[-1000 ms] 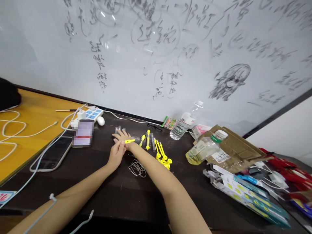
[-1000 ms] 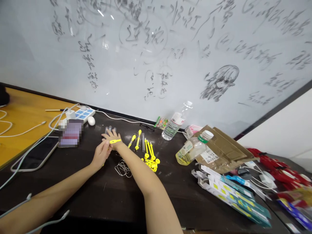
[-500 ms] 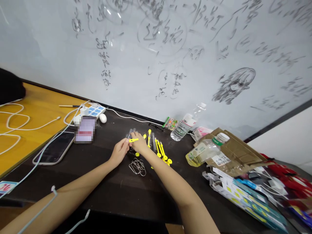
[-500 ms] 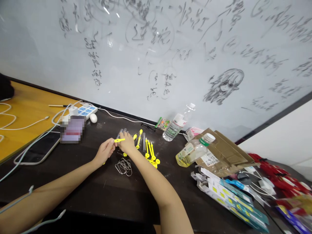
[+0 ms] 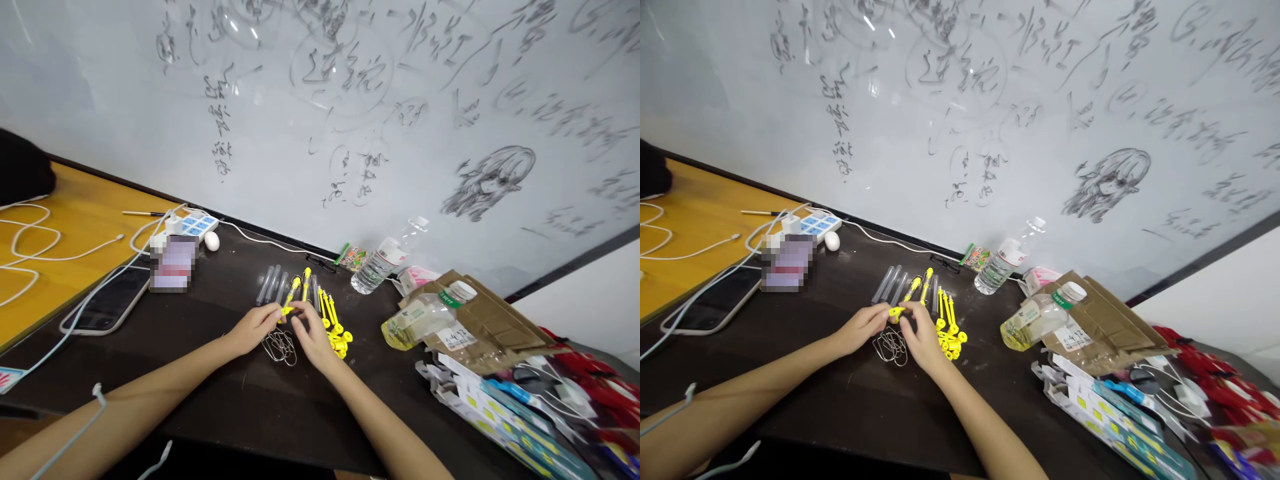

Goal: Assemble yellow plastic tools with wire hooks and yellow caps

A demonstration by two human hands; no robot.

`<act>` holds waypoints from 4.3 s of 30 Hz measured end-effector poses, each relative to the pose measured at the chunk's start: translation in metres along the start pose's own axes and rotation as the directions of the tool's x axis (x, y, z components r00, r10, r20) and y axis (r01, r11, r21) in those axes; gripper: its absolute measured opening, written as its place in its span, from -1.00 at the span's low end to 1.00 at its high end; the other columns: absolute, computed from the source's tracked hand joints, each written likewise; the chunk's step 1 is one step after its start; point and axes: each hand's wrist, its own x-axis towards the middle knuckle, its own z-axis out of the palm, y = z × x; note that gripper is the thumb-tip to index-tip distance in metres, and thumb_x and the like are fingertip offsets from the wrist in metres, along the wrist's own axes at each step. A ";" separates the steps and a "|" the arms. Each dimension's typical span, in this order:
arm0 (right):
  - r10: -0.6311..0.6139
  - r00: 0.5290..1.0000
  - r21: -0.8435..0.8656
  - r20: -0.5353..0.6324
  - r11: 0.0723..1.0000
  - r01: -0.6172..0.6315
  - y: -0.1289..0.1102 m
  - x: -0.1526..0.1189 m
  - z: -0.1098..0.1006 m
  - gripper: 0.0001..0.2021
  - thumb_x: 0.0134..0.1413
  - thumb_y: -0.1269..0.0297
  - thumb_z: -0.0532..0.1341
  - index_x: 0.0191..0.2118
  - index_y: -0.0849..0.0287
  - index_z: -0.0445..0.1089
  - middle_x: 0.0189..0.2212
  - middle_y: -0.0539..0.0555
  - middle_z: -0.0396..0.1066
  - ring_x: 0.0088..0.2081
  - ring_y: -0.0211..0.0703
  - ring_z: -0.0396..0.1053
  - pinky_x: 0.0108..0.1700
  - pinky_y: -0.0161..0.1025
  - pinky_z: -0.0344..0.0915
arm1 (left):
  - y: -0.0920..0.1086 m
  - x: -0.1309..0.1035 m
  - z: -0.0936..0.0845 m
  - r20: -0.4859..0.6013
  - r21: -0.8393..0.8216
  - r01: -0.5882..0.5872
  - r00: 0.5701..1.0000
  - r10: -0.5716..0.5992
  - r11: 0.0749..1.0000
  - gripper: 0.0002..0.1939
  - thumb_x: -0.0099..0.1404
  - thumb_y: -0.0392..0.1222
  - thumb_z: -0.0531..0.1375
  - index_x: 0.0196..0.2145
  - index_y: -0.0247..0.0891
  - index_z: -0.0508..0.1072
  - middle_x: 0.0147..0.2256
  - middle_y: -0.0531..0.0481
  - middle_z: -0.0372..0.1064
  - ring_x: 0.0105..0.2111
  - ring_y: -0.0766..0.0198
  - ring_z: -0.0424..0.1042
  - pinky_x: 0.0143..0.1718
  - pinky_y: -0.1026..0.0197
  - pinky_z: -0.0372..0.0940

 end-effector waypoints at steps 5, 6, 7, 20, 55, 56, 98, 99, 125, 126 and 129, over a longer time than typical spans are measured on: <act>-0.035 0.999 -0.101 -0.007 0.994 0.034 0.004 -0.024 0.001 -0.92 0.15 0.29 0.16 -0.24 0.06 0.37 -0.31 0.07 0.36 -0.24 -0.08 0.30 -0.17 -0.15 0.22 | 0.009 -0.005 0.004 0.196 0.195 -0.085 0.980 0.046 0.977 -0.71 0.40 -0.07 -0.06 -0.32 -0.25 0.36 -0.43 0.07 0.30 -0.45 0.30 0.27 -0.40 0.31 0.09; -0.026 0.999 -0.106 -0.019 0.994 0.024 0.006 -0.025 0.000 -0.95 0.14 0.28 0.17 -0.32 0.07 0.36 -0.38 0.05 0.34 -0.30 -0.10 0.28 -0.23 -0.17 0.21 | 0.009 -0.005 0.004 0.205 0.216 -0.080 0.978 0.034 0.973 -0.72 0.39 -0.07 -0.06 -0.31 -0.24 0.36 -0.44 0.07 0.29 -0.47 0.30 0.26 -0.41 0.31 0.09; -0.016 0.999 -0.110 -0.033 0.994 0.013 0.009 -0.026 0.000 -0.92 0.14 0.27 0.17 -0.38 0.08 0.34 -0.43 0.03 0.32 -0.35 -0.11 0.26 -0.27 -0.19 0.19 | 0.009 -0.005 0.004 0.205 0.229 -0.072 0.978 0.024 0.971 -0.72 0.39 -0.07 -0.06 -0.30 -0.23 0.36 -0.45 0.07 0.29 -0.47 0.30 0.26 -0.41 0.31 0.09; 0.069 0.997 -0.112 -0.016 0.991 -0.071 0.009 -0.025 -0.005 -0.94 0.15 0.34 0.11 -0.31 0.11 0.32 -0.40 0.01 0.34 -0.37 -0.18 0.28 -0.31 -0.27 0.18 | 0.006 -0.005 0.003 0.225 0.359 -0.094 0.974 0.012 0.929 -0.75 0.41 -0.11 -0.10 -0.12 -0.20 0.32 -0.26 -0.01 0.40 -0.28 0.20 0.41 -0.25 0.25 0.21; 0.292 0.943 0.462 0.161 0.822 -0.334 0.016 -0.023 0.001 -0.76 0.17 0.09 0.08 -0.41 0.13 0.17 -0.67 -0.17 -0.02 -0.64 -0.35 -0.04 -0.56 -0.36 0.00 | 0.010 -0.005 0.003 0.303 0.447 -0.155 0.953 0.014 0.881 -0.74 0.43 -0.08 -0.08 -0.15 -0.22 0.32 -0.27 -0.01 0.40 -0.28 0.22 0.41 -0.28 0.27 0.18; 0.286 0.945 0.427 0.159 0.843 -0.327 0.014 -0.024 0.000 -0.79 0.19 0.10 0.07 -0.35 0.13 0.19 -0.65 -0.17 -0.01 -0.63 -0.34 -0.02 -0.55 -0.36 0.01 | 0.009 -0.005 0.004 0.301 0.435 -0.152 0.954 0.016 0.887 -0.73 0.43 -0.07 -0.09 -0.16 -0.22 0.33 -0.28 -0.01 0.39 -0.29 0.22 0.40 -0.28 0.28 0.18; -0.036 0.980 -0.464 0.195 0.877 0.124 -0.005 -0.025 -0.012 -0.79 0.22 0.28 0.06 -0.45 0.13 0.26 -0.51 0.03 0.26 -0.45 -0.20 0.21 -0.41 -0.28 0.01 | 0.005 -0.004 0.003 0.317 0.463 -0.160 0.948 0.006 0.872 -0.73 0.43 -0.06 -0.10 -0.15 -0.18 0.34 -0.27 0.02 0.42 -0.27 0.23 0.43 -0.27 0.30 0.19; -0.058 0.977 -0.499 0.206 0.852 0.156 -0.005 -0.024 -0.014 -0.78 0.23 0.27 0.05 -0.45 0.13 0.27 -0.51 0.04 0.27 -0.45 -0.19 0.21 -0.41 -0.28 0.01 | 0.005 -0.004 0.003 0.313 0.464 -0.160 0.950 0.007 0.871 -0.73 0.43 -0.07 -0.10 -0.15 -0.17 0.34 -0.26 0.02 0.42 -0.27 0.23 0.43 -0.26 0.29 0.19; 0.316 0.818 0.568 0.480 0.599 -0.564 -0.002 -0.022 -0.009 -0.67 0.06 0.01 0.21 -0.49 0.17 0.23 -0.76 -0.22 -0.05 -0.74 -0.43 -0.12 -0.71 -0.42 0.10 | 0.008 -0.003 0.004 0.327 0.288 -0.179 0.942 0.079 0.941 -0.73 0.43 -0.09 -0.08 -0.17 -0.22 0.36 -0.30 0.01 0.41 -0.30 0.27 0.39 -0.21 0.29 0.21; 0.315 0.808 0.600 0.498 0.548 -0.584 -0.003 -0.022 -0.008 -0.67 0.07 0.03 0.21 -0.49 0.17 0.21 -0.75 -0.21 -0.05 -0.73 -0.42 -0.12 -0.71 -0.42 0.10 | 0.008 -0.003 0.004 0.322 0.287 -0.178 0.943 0.081 0.941 -0.73 0.43 -0.09 -0.07 -0.17 -0.22 0.36 -0.30 0.02 0.41 -0.29 0.27 0.39 -0.21 0.29 0.21; 0.295 0.785 0.661 0.544 0.426 -0.618 -0.008 -0.021 -0.012 -0.66 0.11 0.05 0.16 -0.53 0.13 0.13 -0.73 -0.18 -0.06 -0.71 -0.39 -0.12 -0.74 -0.43 0.03 | 0.007 -0.003 0.001 0.298 0.302 -0.180 0.951 0.086 0.936 -0.76 0.43 -0.11 -0.06 -0.15 -0.22 0.34 -0.27 0.02 0.40 -0.27 0.29 0.40 -0.20 0.29 0.20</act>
